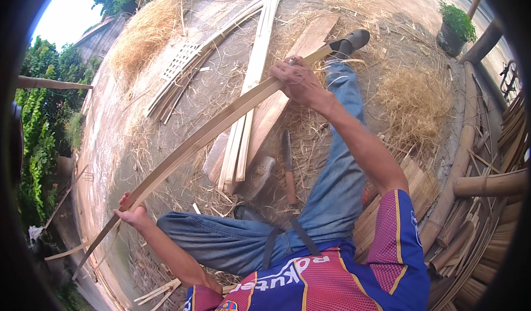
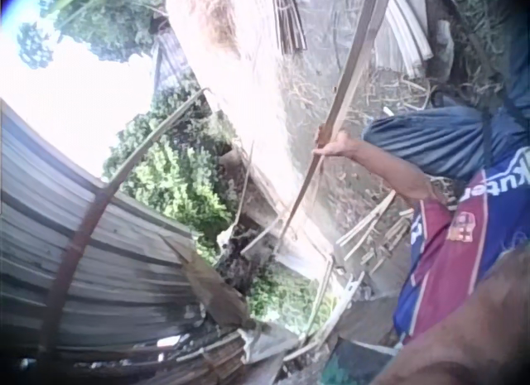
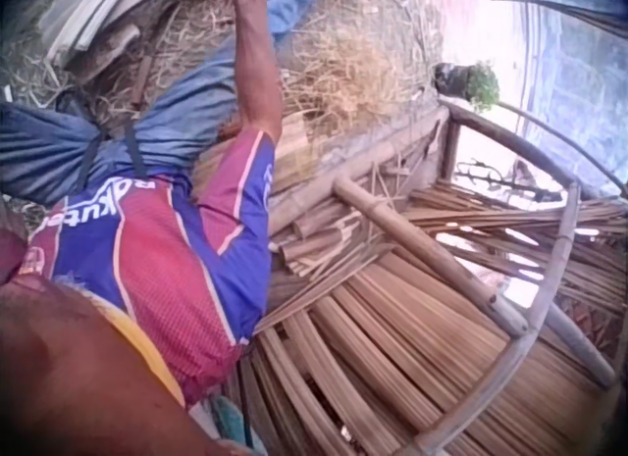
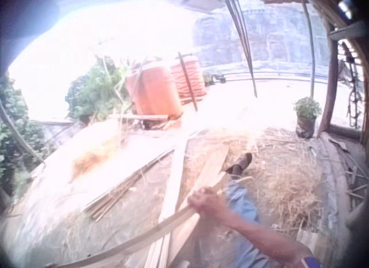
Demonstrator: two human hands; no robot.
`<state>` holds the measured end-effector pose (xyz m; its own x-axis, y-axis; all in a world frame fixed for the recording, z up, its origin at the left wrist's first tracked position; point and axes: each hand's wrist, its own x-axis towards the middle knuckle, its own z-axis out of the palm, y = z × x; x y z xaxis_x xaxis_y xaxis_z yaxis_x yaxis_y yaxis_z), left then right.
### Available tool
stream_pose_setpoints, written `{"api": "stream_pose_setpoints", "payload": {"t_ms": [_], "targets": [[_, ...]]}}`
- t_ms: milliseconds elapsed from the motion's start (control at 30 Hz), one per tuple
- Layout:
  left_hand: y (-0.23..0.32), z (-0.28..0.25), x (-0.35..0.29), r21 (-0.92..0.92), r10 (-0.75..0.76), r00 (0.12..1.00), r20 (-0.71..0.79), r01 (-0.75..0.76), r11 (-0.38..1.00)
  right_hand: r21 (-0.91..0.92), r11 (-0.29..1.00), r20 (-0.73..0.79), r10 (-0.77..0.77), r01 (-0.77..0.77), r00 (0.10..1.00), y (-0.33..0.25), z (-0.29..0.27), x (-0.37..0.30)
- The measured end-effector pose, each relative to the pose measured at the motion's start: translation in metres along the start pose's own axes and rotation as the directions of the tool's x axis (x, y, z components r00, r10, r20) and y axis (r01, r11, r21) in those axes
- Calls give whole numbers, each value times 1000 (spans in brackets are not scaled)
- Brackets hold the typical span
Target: The person sits on the ground and splits long bamboo strips into thinner slats by hand. They repeatedly peel and separate the strips, then bundle them together.
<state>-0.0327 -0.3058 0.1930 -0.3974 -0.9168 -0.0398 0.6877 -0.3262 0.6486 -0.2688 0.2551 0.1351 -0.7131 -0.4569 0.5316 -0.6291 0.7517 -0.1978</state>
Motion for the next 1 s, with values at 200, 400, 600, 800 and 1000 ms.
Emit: {"api": "stream_pose_setpoints", "payload": {"t_ms": [200, 400, 600, 800, 1000], "targets": [[-122, -59, 20, -244, -589, 804, -81, 557, 794, -257, 965, -95, -84, 57, 992, 39, -58, 3], [-212, -229, 57, -274, -563, 670, -484, 495, 825, -309, 947, 80, -70, 91, 994, 34, -54, 11], [-260, -134, -36, -44, -426, 874, -233, 428, 903, -552, 792, -80, 259, -260, 962, 102, -87, -82], [-233, -110, -54, -96, -363, 913, -187, 351, 931, 327, 373, 62, 908, -868, 414, 128, -107, -110], [-229, -52, -90, -162, -398, 895, -201, 370, 915, 162, 378, 46, 920, -912, 390, 170, -82, -207]]}}
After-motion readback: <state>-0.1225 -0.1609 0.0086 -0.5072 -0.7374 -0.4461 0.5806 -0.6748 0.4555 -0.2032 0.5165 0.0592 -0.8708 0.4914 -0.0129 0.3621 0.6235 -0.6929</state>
